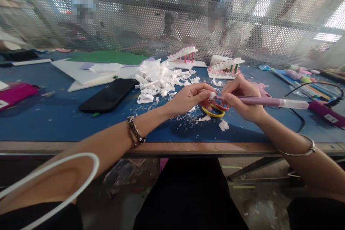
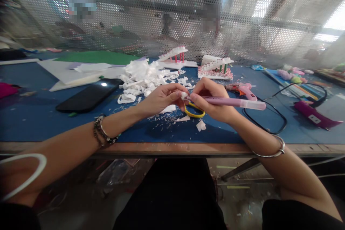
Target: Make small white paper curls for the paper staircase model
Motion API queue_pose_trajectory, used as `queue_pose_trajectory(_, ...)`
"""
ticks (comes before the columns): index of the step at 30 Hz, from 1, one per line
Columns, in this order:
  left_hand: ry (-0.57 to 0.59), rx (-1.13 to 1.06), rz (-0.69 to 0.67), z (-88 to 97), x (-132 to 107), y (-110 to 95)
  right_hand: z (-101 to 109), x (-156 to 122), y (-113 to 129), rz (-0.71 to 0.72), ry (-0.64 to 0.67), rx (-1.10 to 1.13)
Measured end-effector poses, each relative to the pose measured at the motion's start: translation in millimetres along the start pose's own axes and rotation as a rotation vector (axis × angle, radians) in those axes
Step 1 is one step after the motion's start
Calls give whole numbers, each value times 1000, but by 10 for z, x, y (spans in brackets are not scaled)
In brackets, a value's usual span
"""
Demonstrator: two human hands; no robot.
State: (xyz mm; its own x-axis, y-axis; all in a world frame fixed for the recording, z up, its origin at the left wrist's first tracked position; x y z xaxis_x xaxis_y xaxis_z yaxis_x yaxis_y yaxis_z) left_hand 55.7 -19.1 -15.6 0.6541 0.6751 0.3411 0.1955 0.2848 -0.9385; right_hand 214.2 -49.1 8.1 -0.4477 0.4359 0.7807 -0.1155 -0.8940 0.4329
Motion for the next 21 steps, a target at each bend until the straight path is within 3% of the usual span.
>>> queue_pose_trajectory(6,-31,4,-15,7,3,1,13,-9,-12,-20,-1,-57)
queue_pose_trajectory(12,-97,-13,-16,49,12,36,10,1,12,-45,-36,81)
queue_pose_trajectory(21,-78,-18,-22,27,2,37,7,16,11,-29,-72,1)
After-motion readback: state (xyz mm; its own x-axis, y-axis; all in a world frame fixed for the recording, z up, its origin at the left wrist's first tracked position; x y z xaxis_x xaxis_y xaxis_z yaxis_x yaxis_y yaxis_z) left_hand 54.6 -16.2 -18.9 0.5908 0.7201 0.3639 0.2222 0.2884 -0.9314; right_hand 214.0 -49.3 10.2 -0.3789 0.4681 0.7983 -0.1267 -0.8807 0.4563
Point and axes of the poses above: each hand's wrist, its own x-axis towards the middle knuckle, its own z-axis out of the back of the hand, y = z × x, the point moved 3 cm from there along x, towards the middle knuckle, and after that the axes turned 3 degrees about z, right-handed, at the moved point
